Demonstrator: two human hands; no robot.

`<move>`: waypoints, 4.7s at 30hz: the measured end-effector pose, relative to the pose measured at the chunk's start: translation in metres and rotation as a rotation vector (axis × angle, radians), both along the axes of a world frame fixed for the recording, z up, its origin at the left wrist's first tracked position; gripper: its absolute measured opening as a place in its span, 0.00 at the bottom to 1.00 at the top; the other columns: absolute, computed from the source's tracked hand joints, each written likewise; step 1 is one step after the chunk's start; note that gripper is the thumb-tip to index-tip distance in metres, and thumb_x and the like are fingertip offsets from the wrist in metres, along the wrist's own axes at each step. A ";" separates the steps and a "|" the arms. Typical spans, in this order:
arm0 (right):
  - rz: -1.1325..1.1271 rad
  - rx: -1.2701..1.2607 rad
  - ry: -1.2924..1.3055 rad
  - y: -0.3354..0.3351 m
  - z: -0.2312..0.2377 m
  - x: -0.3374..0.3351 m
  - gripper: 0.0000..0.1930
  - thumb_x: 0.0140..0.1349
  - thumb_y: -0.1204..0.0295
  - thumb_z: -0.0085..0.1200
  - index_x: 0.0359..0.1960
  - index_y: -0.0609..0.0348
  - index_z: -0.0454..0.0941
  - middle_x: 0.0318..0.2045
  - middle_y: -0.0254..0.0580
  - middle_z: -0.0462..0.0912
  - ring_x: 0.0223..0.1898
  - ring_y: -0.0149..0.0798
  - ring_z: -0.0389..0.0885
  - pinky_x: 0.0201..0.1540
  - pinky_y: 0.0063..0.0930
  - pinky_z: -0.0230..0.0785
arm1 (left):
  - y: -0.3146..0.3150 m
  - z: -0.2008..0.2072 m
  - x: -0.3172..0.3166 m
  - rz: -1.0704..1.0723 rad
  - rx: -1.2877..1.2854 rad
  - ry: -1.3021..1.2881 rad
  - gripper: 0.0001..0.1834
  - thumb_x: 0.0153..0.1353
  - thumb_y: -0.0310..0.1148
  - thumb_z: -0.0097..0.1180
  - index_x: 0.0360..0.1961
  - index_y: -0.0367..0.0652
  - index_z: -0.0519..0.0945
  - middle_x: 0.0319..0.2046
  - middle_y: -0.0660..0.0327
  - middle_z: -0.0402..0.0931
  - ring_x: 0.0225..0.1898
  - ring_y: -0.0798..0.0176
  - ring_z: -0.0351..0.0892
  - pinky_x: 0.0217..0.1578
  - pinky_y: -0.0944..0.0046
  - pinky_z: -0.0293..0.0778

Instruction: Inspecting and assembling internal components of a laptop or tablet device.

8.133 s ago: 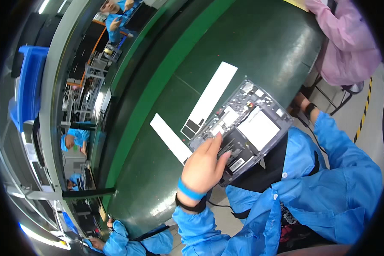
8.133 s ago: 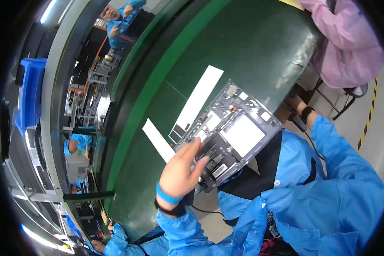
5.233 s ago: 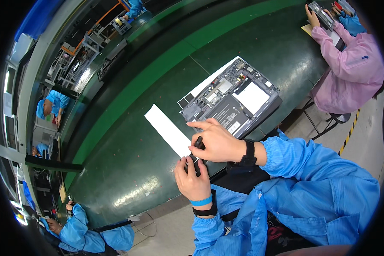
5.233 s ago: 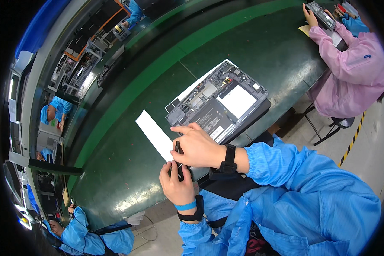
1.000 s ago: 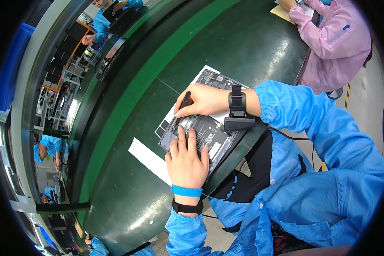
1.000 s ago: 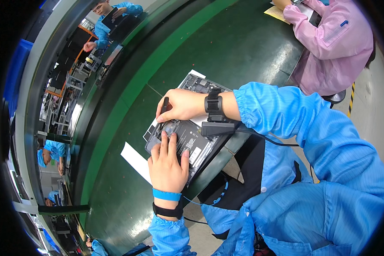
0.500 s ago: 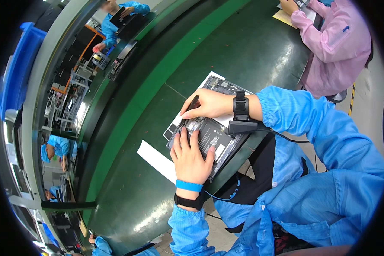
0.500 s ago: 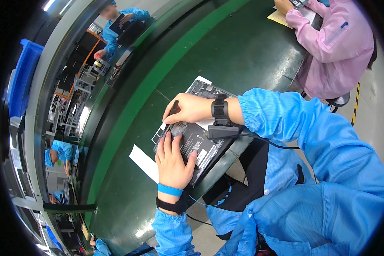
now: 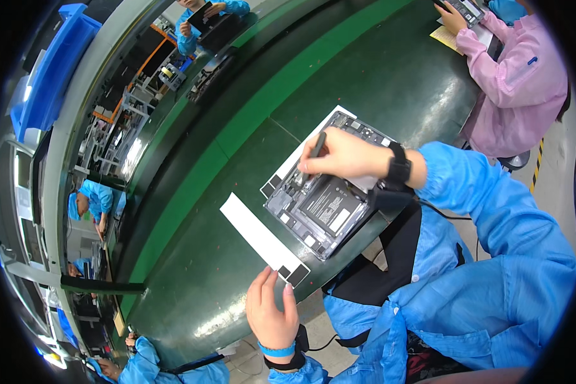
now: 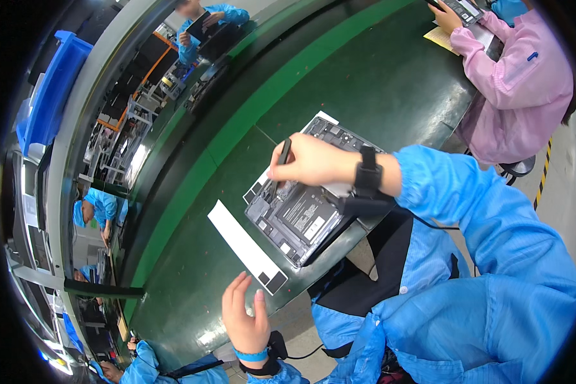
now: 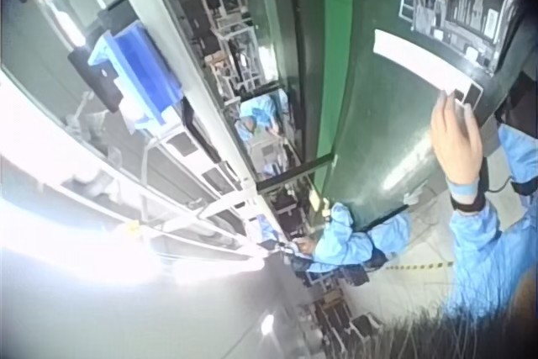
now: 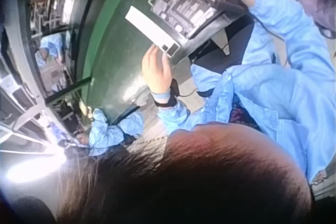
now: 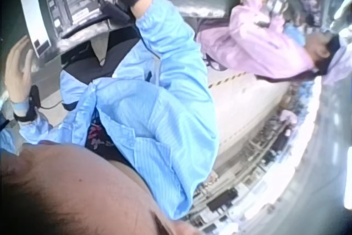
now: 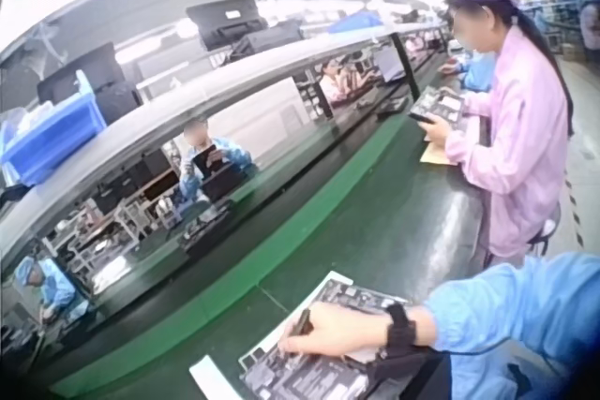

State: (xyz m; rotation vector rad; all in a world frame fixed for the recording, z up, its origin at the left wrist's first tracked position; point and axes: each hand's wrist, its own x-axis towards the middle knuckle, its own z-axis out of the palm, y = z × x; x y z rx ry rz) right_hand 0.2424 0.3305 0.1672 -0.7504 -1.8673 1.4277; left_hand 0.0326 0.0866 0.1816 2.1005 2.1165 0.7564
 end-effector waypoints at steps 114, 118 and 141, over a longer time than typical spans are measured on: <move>0.125 -0.322 0.215 0.105 -0.039 0.091 0.13 0.63 0.66 0.57 0.41 0.66 0.81 0.32 0.42 0.85 0.12 0.21 0.68 0.19 0.16 0.62 | 0.207 -0.012 0.127 -0.393 -0.370 -0.224 0.30 0.56 0.30 0.59 0.60 0.36 0.68 0.65 0.48 0.59 0.47 0.60 0.73 0.38 0.68 0.76; 0.124 -0.291 0.207 0.104 -0.040 0.092 0.14 0.63 0.65 0.57 0.41 0.66 0.81 0.32 0.41 0.85 0.12 0.21 0.68 0.18 0.16 0.62 | 0.204 -0.013 0.127 -0.450 -0.370 -0.190 0.28 0.56 0.30 0.59 0.58 0.35 0.70 0.65 0.48 0.59 0.48 0.56 0.74 0.41 0.65 0.75; 0.107 -0.352 0.030 0.101 -0.036 0.088 0.13 0.63 0.65 0.57 0.38 0.66 0.80 0.30 0.40 0.84 0.11 0.22 0.69 0.15 0.17 0.57 | 0.199 -0.012 0.127 -0.521 -0.350 -0.243 0.14 0.54 0.29 0.62 0.42 0.35 0.80 0.60 0.38 0.63 0.41 0.55 0.78 0.46 0.61 0.73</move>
